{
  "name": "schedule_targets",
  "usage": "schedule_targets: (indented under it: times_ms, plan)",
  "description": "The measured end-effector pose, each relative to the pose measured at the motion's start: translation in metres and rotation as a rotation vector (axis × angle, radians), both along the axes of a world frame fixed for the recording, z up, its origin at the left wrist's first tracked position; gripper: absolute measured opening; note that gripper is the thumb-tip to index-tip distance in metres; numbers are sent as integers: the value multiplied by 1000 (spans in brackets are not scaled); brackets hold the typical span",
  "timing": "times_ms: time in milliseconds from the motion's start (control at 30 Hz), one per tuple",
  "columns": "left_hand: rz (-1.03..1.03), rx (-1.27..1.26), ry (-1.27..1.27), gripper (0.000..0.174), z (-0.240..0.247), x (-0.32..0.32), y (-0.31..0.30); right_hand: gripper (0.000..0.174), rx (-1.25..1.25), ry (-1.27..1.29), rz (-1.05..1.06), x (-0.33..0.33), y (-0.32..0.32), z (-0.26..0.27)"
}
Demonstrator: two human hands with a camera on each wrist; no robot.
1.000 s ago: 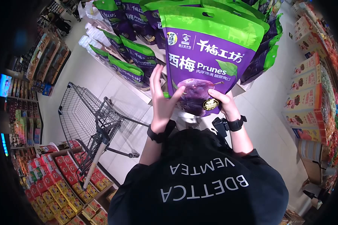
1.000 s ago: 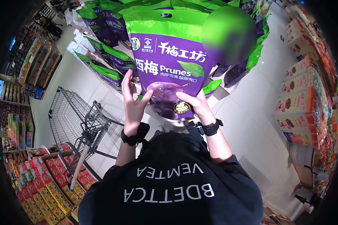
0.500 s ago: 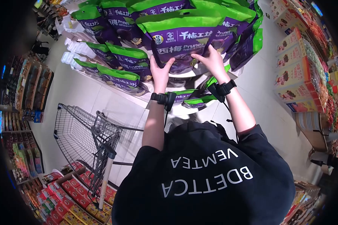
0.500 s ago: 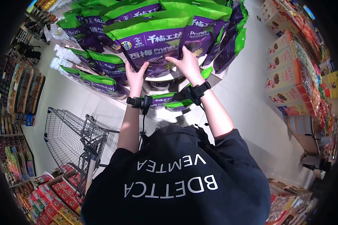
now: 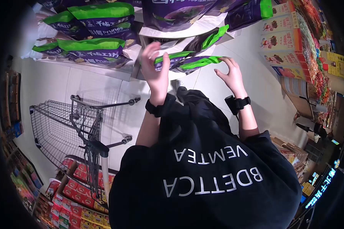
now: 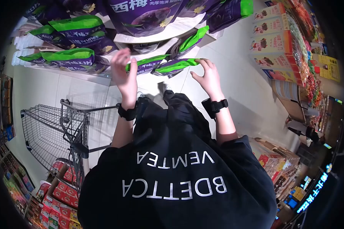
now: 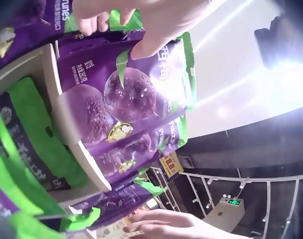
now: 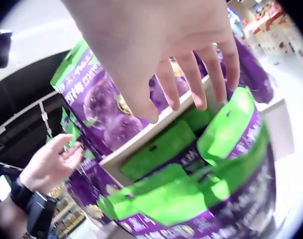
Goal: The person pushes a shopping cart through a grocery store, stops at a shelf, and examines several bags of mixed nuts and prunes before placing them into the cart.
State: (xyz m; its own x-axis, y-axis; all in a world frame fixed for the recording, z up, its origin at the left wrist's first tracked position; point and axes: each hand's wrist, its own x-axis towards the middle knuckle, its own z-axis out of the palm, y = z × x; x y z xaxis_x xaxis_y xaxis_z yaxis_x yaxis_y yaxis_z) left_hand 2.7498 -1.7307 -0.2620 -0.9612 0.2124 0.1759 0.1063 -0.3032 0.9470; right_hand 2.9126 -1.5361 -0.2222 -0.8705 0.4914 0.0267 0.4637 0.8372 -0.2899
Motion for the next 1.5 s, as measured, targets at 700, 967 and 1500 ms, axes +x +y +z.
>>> schedule_targets:
  times_ms: [700, 967, 1500]
  plan:
    - [-74, -358, -216, 31, -103, 132, 57, 20, -984, 229, 40, 44, 98, -63]
    - [106, -229, -397, 31, 19, 153, 43, 69, -1616, 77, 374, 73, 94, -33]
    - [-308, -405, -712, 50, 63, 217, 26, 40, -1532, 87, 47, 70, 67, 24]
